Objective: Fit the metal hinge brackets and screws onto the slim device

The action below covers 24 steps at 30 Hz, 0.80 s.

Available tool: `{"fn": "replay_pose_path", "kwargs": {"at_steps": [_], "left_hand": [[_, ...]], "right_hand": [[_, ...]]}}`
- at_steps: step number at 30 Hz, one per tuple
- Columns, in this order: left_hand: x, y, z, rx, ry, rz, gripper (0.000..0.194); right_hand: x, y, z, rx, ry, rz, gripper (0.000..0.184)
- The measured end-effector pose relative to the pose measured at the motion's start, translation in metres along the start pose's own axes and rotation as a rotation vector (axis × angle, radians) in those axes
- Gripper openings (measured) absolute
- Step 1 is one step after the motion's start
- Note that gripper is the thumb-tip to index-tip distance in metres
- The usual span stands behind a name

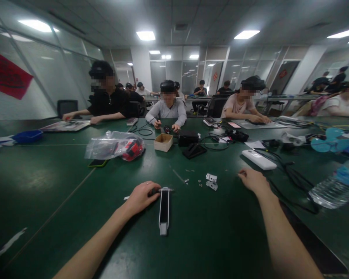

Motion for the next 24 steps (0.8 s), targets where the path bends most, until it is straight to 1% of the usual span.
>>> {"fn": "replay_pose_path", "kwargs": {"at_steps": [3,8,12,15,18,21,22,24], "left_hand": [[0.000,-0.001,0.000,0.006,-0.005,-0.006,0.020],[-0.002,-0.001,0.000,0.022,-0.004,-0.003,0.019],[-0.003,-0.002,0.000,0.022,-0.011,-0.013,0.019],[-0.003,-0.002,0.000,0.015,-0.013,-0.016,0.020],[-0.003,-0.003,-0.001,0.009,-0.015,-0.016,0.021],[-0.003,-0.003,-0.002,0.004,-0.020,-0.017,0.022],[-0.003,-0.004,-0.002,0.003,-0.020,-0.015,0.022],[-0.003,-0.004,-0.003,0.000,-0.023,-0.014,0.023]], "right_hand": [[0.004,0.010,0.003,0.001,-0.005,0.014,0.033],[0.010,0.012,0.000,0.015,0.054,0.029,0.029],[0.019,0.019,-0.005,0.047,0.080,0.091,0.020],[0.025,0.025,-0.003,0.052,0.064,0.136,0.024],[0.029,0.029,-0.002,0.057,0.068,0.150,0.029],[0.031,0.031,-0.001,0.074,0.068,0.135,0.029],[0.031,0.030,0.000,0.088,0.056,0.110,0.028],[0.029,0.026,0.003,0.134,0.002,0.008,0.027]]}}
Point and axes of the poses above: each hand's wrist, its own x-axis towards the middle knuckle, its own y-axis out of the palm, z = x × y, the point moved 7 cm from there along x, towards the middle knuckle, and after that the axes turned 6 degrees about -x, right-handed, at the moved point
